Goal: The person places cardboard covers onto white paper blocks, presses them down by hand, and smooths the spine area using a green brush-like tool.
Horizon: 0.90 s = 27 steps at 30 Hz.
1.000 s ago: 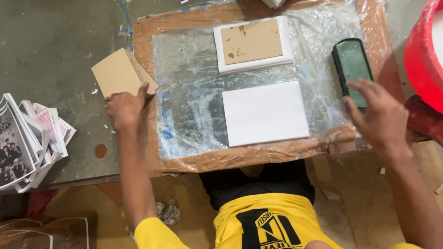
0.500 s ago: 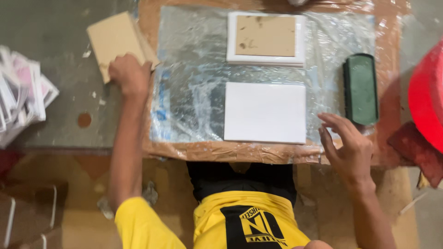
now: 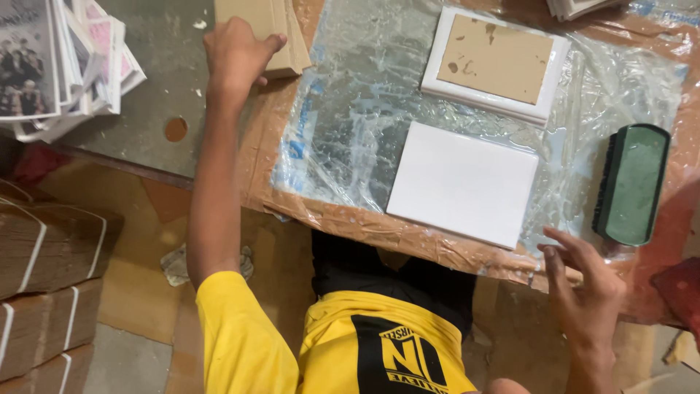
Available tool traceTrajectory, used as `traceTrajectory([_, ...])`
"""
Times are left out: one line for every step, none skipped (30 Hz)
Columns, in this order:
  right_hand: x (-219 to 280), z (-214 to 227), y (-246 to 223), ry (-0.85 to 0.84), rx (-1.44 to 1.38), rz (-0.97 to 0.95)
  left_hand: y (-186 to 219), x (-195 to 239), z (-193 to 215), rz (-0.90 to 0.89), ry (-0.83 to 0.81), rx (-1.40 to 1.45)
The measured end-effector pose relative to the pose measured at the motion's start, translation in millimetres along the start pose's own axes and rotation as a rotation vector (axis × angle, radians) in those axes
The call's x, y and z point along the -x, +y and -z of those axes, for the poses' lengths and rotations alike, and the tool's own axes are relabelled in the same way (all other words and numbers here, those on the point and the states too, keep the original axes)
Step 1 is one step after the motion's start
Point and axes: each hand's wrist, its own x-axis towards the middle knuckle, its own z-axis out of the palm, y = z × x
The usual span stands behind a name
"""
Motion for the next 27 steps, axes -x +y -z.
traceTrajectory([0,-2,-2,-0.007,-0.016,0.016,-1,-1,4,0.043,-0.022,0.02])
traceTrajectory([-1,-4,-4,-0.014,-0.032,0.032,-1,-2,7,0.086,-0.044,0.039])
traceTrajectory([0,-6,-7,-0.017,-0.03,0.033,-3,-3,10,0.09,-0.049,0.069])
traceTrajectory([1,-8,-10,-0.02,-0.028,0.034,-4,-3,12,0.093,-0.054,0.099])
traceTrajectory([1,-8,-13,-0.023,-0.024,0.036,-7,-2,13,0.097,-0.058,0.131])
traceTrajectory([1,-9,-15,-0.036,-0.038,0.026,-9,0,14,0.106,-0.082,0.114])
traceTrajectory([-2,-9,-17,-0.04,-0.051,0.025,-9,-1,16,0.108,-0.096,0.103])
traceTrajectory([-4,-9,-18,-0.044,-0.063,0.024,-8,0,18,0.111,-0.11,0.092])
traceTrajectory([-7,-8,-17,-0.051,-0.066,0.024,-6,0,19,0.109,-0.115,0.116])
traceTrajectory([-9,-7,-17,-0.058,-0.069,0.023,-3,0,20,0.106,-0.121,0.139])
traceTrajectory([-9,-8,-16,-0.075,-0.07,0.021,-2,-1,22,0.113,-0.13,0.163])
traceTrajectory([-9,-11,-14,-0.068,-0.064,0.018,1,-6,25,0.136,-0.137,0.162])
traceTrajectory([-7,-12,-11,-0.073,-0.055,0.013,0,-5,26,0.17,-0.148,0.161])
traceTrajectory([-5,-13,-8,-0.079,-0.047,0.007,-1,-5,26,0.205,-0.158,0.16])
traceTrajectory([-4,-14,-4,-0.085,-0.063,0.005,-2,-4,25,0.204,-0.161,0.16])
traceTrajectory([-4,-15,-1,-0.092,-0.079,0.002,-3,-4,25,0.202,-0.164,0.161])
traceTrajectory([-4,-16,2,-0.099,-0.094,-0.004,-4,-5,24,0.201,-0.17,0.161])
traceTrajectory([-5,-18,4,-0.101,-0.088,0.029,-5,-5,22,0.198,-0.152,0.179])
traceTrajectory([-7,-21,5,-0.098,-0.082,0.058,-6,-8,19,0.191,-0.137,0.196])
traceTrajectory([-9,-23,5,-0.096,-0.075,0.088,-6,-10,17,0.184,-0.121,0.214])
traceTrajectory([-9,-24,4,-0.094,-0.088,0.092,-6,-12,14,0.153,-0.114,0.168])
traceTrajectory([-9,-26,3,-0.092,-0.101,0.095,-7,-14,10,0.122,-0.107,0.123])
traceTrajectory([-8,-27,1,-0.097,-0.112,0.096,-9,-14,5,0.097,-0.104,0.076])
traceTrajectory([-7,-28,-2,-0.104,-0.103,0.081,-11,-13,0,0.076,-0.103,0.055])
traceTrajectory([-7,-28,-4,-0.109,-0.094,0.072,-13,-12,-3,0.053,-0.096,0.034])
traceTrajectory([-6,-27,-7,-0.114,-0.086,0.062,-14,-10,-6,0.03,-0.09,0.013])
traceTrajectory([-8,-27,-9,-0.112,-0.082,0.069,-14,-10,-6,0.056,-0.095,0.036])
